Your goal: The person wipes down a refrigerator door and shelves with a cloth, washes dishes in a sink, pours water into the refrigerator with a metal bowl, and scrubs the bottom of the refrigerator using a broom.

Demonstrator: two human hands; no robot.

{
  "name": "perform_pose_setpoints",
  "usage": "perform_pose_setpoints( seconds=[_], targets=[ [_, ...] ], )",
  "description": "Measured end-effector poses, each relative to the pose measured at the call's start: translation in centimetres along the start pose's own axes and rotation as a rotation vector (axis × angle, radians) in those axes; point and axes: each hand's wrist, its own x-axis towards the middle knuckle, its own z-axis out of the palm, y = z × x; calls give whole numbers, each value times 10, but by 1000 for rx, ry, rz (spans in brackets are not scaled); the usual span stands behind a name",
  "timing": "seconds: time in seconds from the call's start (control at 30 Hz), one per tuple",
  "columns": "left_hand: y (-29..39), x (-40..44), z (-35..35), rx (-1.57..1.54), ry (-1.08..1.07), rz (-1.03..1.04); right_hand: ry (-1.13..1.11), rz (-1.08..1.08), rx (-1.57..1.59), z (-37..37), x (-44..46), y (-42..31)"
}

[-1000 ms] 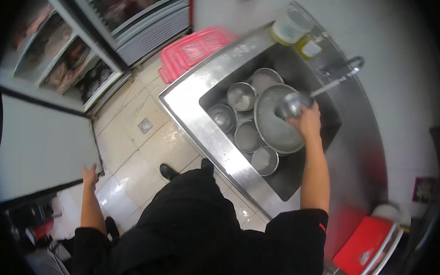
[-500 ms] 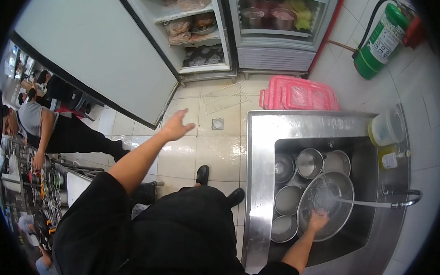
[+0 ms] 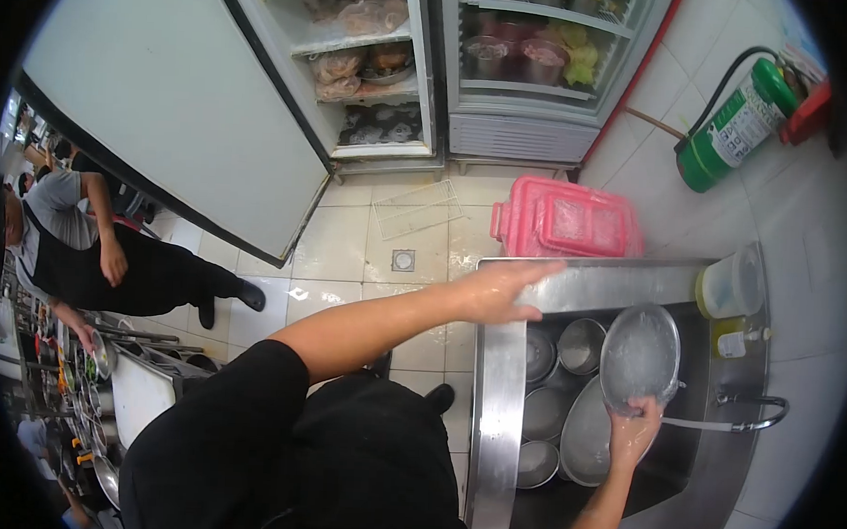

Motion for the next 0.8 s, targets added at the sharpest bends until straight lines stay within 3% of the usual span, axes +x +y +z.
perform_pose_setpoints(
  seconds=[0.1,0.2,0.23,0.4,0.53,0.63,0.73,0.8],
  targets=[
    [5,14,-20,-88,-118,151,-76,-83,132,29,38,-58],
    [-31,21,-41,37,-16,188,-148,-137,138,84,81,-113],
    [-56,26,-47,-92,31,218,-147,-168,119,111,96,-119],
    [-178,17,-125,20,308,141,-228,-340,274,266,156,-184],
    [-301,2,-177,76,407,22,-302,-649,137,388,211,-264],
    [-378,0,-224,120,430,-56,-490,-545,232,472,272,-290],
    [-423,5,-277,170,430,-143,-433,-236,558,541,327,-328],
    [-439,13,-315,227,440,-174,-516,-260,456,579,372,-355]
  ],
)
